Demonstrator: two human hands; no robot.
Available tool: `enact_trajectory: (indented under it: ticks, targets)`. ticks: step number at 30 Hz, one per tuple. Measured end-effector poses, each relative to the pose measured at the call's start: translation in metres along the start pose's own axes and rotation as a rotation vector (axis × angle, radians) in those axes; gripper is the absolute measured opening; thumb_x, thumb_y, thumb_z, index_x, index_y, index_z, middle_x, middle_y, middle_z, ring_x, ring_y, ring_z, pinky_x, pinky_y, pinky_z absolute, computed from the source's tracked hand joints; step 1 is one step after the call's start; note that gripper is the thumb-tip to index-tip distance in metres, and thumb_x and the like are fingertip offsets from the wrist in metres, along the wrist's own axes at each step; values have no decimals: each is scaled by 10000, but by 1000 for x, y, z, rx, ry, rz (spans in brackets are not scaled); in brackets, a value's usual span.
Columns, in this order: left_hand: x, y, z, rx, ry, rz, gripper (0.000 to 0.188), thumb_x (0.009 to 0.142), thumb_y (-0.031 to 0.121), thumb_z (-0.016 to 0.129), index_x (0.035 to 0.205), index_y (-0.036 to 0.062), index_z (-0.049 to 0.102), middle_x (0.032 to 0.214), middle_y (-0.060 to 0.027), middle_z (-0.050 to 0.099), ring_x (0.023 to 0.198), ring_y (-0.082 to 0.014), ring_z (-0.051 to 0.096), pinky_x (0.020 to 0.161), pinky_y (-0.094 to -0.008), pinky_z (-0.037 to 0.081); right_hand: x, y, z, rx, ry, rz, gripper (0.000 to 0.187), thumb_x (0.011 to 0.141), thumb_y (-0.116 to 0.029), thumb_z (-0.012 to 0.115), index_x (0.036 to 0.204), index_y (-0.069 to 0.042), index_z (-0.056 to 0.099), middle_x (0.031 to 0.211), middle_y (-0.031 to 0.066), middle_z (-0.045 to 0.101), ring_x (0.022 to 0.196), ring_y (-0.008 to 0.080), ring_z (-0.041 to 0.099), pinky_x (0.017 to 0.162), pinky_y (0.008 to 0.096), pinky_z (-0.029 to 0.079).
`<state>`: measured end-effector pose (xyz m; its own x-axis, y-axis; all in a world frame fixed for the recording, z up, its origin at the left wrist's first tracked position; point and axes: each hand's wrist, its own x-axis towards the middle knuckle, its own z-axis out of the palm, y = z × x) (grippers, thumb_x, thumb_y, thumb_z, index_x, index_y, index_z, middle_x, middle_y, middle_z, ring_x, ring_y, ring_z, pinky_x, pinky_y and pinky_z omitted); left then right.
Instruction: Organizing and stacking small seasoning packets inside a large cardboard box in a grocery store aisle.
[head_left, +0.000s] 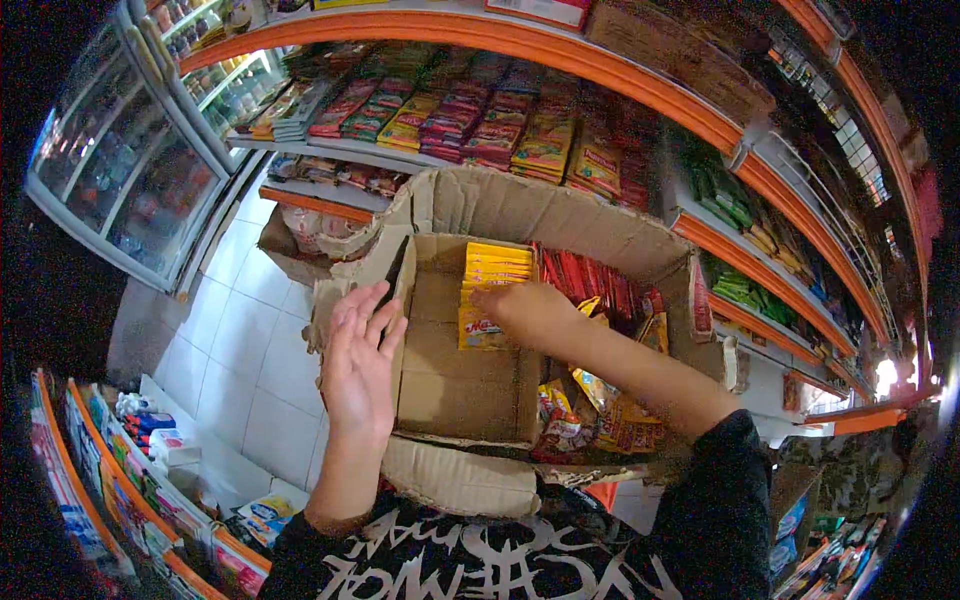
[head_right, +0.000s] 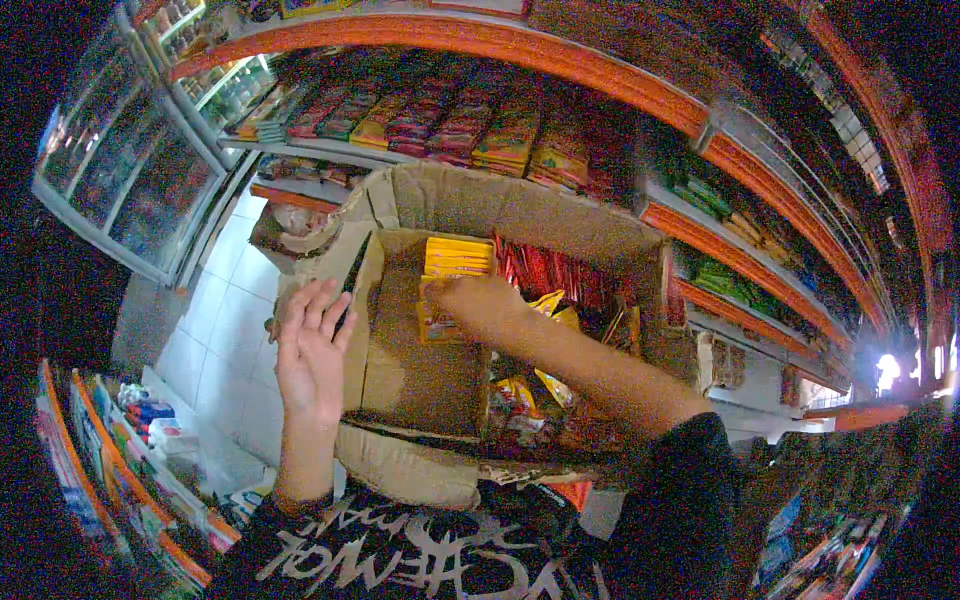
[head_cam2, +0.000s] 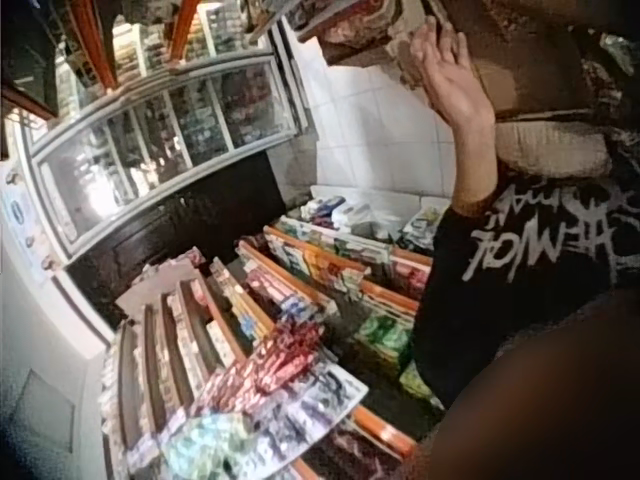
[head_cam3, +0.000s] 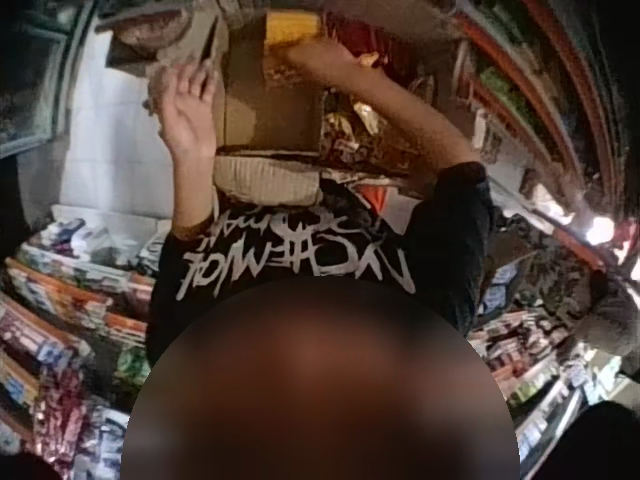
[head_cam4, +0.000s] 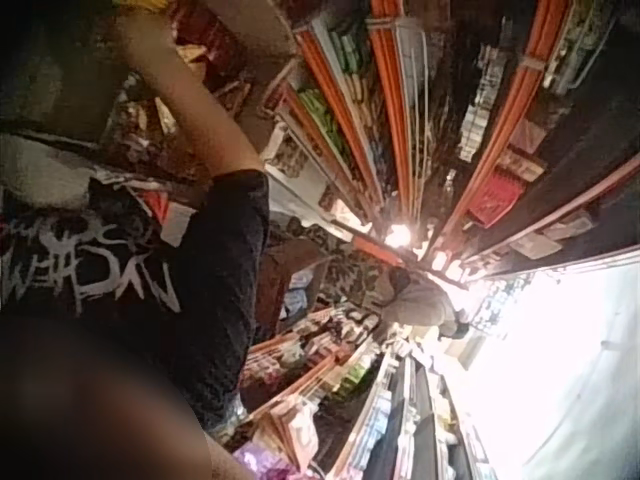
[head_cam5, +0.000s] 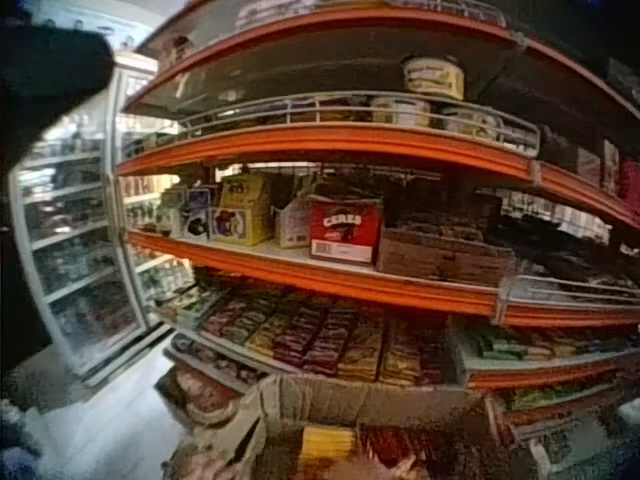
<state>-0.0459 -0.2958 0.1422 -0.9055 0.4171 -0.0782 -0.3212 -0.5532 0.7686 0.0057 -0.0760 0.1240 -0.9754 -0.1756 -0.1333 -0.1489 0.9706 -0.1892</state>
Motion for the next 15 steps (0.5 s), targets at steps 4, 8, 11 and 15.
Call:
enact_trajectory:
  ticks: [4,8,11,15]
  targets:
    - [-3,7,2,13,-17,1,333,909,301,448,1165,89,465,1252,-91,471,1114,-207,454,979,-376,330,-1,-2,2,-103,125,-22,309,759,-140,578,1062,-80,553,908,131,604,831,295,622,665,410,528]
    - [1,2,0,0,-29,-16,329,909,294,448,1164,87,463,1247,-91,472,1113,-204,453,974,-371,333,-2,-4,5,-145,117,65,305,740,-130,580,1039,-74,564,937,113,583,873,299,600,694,397,519]
    - [0,2,0,-4,-24,-31,324,908,287,449,1162,87,464,1246,-94,471,1112,-203,453,974,-369,332,0,-14,2,-245,159,36,305,753,-158,568,1051,-92,577,1025,92,569,1012,276,546,825,397,467]
    - [2,1,4,7,-27,-29,319,910,286,445,1156,85,466,1241,-95,474,1110,-204,456,964,-366,334,5,-21,19,-518,239,-361,378,792,-227,529,1160,-146,563,1229,36,513,1240,228,390,1042,435,276]
